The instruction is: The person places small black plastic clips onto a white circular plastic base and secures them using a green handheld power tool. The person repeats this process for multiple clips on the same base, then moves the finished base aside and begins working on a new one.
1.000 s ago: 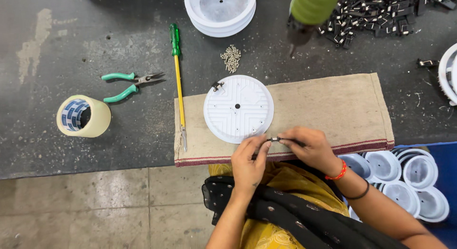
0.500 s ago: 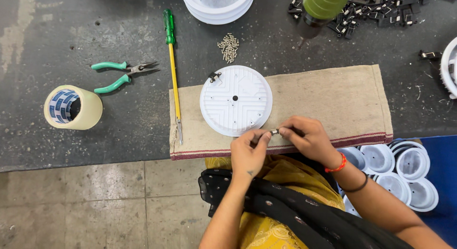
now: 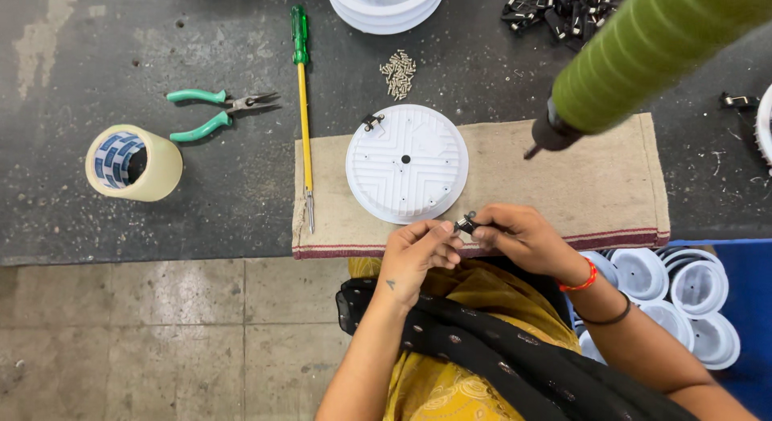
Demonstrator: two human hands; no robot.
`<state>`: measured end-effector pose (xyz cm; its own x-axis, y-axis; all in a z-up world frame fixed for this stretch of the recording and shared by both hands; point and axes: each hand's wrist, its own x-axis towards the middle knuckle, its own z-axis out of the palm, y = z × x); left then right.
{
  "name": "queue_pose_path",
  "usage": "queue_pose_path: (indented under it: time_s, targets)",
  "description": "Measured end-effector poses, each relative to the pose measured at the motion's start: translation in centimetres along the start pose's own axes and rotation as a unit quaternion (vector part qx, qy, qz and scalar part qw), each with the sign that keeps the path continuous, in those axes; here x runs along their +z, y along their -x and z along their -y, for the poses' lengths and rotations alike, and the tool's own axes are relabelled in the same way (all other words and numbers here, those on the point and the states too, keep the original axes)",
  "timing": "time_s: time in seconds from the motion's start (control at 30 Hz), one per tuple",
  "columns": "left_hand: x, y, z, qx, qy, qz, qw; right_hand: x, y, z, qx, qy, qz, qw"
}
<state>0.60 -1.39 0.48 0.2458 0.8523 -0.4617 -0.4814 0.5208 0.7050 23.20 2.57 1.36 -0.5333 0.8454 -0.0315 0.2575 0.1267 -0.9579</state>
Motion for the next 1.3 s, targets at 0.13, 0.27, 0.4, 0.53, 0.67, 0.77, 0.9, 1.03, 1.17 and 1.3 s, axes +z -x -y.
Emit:
queue_pose_path:
  time_s: [0.13, 0.27, 0.4, 0.53, 0.67, 0.77, 0.9, 1.03, 1.17, 1.3]
  targets:
    - [-0.3, 0.1, -0.2, -0.021, 0.006, 0.02, 1.0, -0.4, 0.2, 0.3, -0.026, 0.036, 0.001, 0.999]
    - [-1.0, 0.0, -1.4, -0.042, -0.041, 0.079, 0.995, -1.0, 0.4, 1.1, -0.059, 0.069, 0.04, 0.995]
    - [-1.4, -0.1, -2.6, -0.091, -0.141, 0.15, 0.974, -1.2, 0.2, 1.6, -0.091, 0.091, 0.103, 0.986]
    - [-1.2, 0.0, -3.5, -0.157, -0.191, 0.186, 0.951, -1.3, -0.1, 2.4, -0.106, 0.076, 0.165, 0.978]
    - [-1.0, 0.0, -3.8, -0.144, -0.184, 0.215, 0.948, -1.2, -0.4, 2.9, -0.12, 0.053, 0.169, 0.977]
    - [-0.8, -0.2, -4.0, -0.099, -0.207, 0.179, 0.957, -1.1, -0.6, 3.1, -0.106, 0.062, 0.135, 0.983]
    - [-0.6, -1.4, -5.8, -0.022, -0.326, 0.078, 0.942, 0.3, -1.1, 3.1, -0.112, 0.123, 0.044, 0.985]
    - [0.0, -4.1, -9.1, 0.052, -0.56, 0.038, 0.826, 2.3, -2.0, 2.9, 0.026, 0.183, -0.051, 0.981]
    - [1.5, -6.5, -11.3, 0.029, -0.703, 0.023, 0.711, 3.7, -2.9, 2.3, 0.018, 0.309, -0.116, 0.944]
    - [2.4, -7.7, -12.1, 0.027, -0.773, 0.046, 0.632, 4.0, -3.4, 2.0, 0.004, 0.357, -0.106, 0.928]
